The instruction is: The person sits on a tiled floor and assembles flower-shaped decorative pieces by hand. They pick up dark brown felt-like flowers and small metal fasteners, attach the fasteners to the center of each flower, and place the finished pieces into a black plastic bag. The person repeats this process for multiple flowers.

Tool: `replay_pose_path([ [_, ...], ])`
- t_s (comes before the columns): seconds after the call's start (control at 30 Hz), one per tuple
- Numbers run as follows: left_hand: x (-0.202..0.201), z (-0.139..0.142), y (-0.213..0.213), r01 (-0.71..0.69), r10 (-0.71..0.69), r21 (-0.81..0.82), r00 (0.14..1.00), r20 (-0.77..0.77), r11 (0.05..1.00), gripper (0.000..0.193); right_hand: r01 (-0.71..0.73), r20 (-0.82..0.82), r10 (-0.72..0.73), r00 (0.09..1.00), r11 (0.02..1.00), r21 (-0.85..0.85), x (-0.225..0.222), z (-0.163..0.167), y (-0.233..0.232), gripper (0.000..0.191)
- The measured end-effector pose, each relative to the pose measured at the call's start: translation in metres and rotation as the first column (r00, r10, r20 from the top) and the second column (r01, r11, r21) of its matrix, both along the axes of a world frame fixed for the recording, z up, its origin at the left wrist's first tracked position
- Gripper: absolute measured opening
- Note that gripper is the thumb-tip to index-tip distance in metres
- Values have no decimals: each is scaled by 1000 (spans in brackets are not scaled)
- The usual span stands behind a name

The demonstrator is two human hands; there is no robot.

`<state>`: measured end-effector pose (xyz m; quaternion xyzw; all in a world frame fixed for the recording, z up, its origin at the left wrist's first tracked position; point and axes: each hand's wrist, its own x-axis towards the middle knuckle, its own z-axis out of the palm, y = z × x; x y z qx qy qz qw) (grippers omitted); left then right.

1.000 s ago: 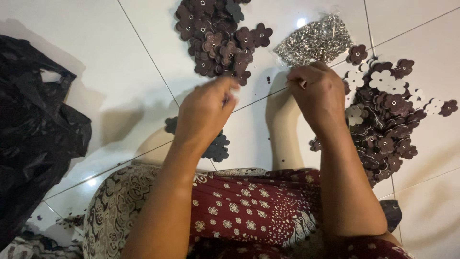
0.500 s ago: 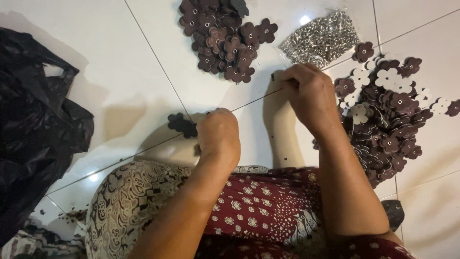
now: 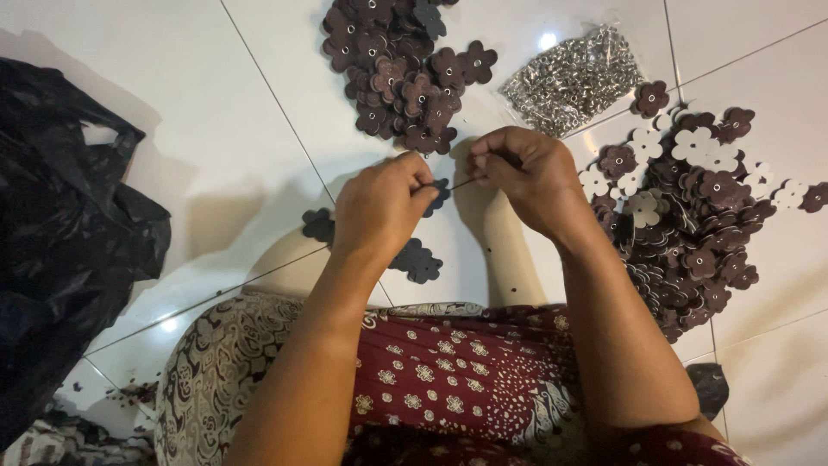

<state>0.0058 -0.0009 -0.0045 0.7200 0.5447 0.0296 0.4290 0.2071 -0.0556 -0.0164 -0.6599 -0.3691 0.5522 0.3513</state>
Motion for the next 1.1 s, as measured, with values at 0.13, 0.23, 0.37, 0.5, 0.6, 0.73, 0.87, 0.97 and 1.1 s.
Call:
replay_pose_path([
  [0.13, 5, 0, 2, -133, 170, -200, 968, 182, 971, 13, 7, -58, -8, 998, 1000, -23, 1, -4, -1, 10],
  [0.23, 9, -6, 1, -206, 320, -334, 885, 337, 920, 16, -7, -48, 8, 999, 1000, 12, 2, -5, -2, 8],
  [0.37, 11, -18, -5, -218, 416, -417, 775, 476, 882, 15, 7, -70, -2, 998, 997, 72, 5, -6, -4, 9],
  [0.5, 17, -28, -8, -290, 427, -317, 694, 580, 903, 27, 56, -142, -45, 989, 996, 70, 6, -6, -4, 10],
  [0.6, 19, -29, -11, -338, 480, -341, 648, 592, 877, 43, 107, -159, -91, 983, 989, 99, 3, -4, -4, 11],
  [0.73, 20, -23, -11, -323, 491, -375, 657, 572, 869, 39, 3, -61, 11, 998, 973, 229, -5, 3, -2, 16],
  [0.87, 21, -16, -10, -336, 496, -372, 679, 542, 865, 39, -79, 171, 35, 985, 963, 259, -10, 12, -3, 21],
  [0.97, 21, -13, -10, -335, 502, -383, 685, 528, 861, 40, -128, 321, 38, 946, 957, 262, -12, 16, -2, 24],
  [1.1, 21, -14, -11, -304, 484, -385, 659, 575, 871, 42, -204, 425, 47, 904, 921, 331, -13, 16, -2, 23],
])
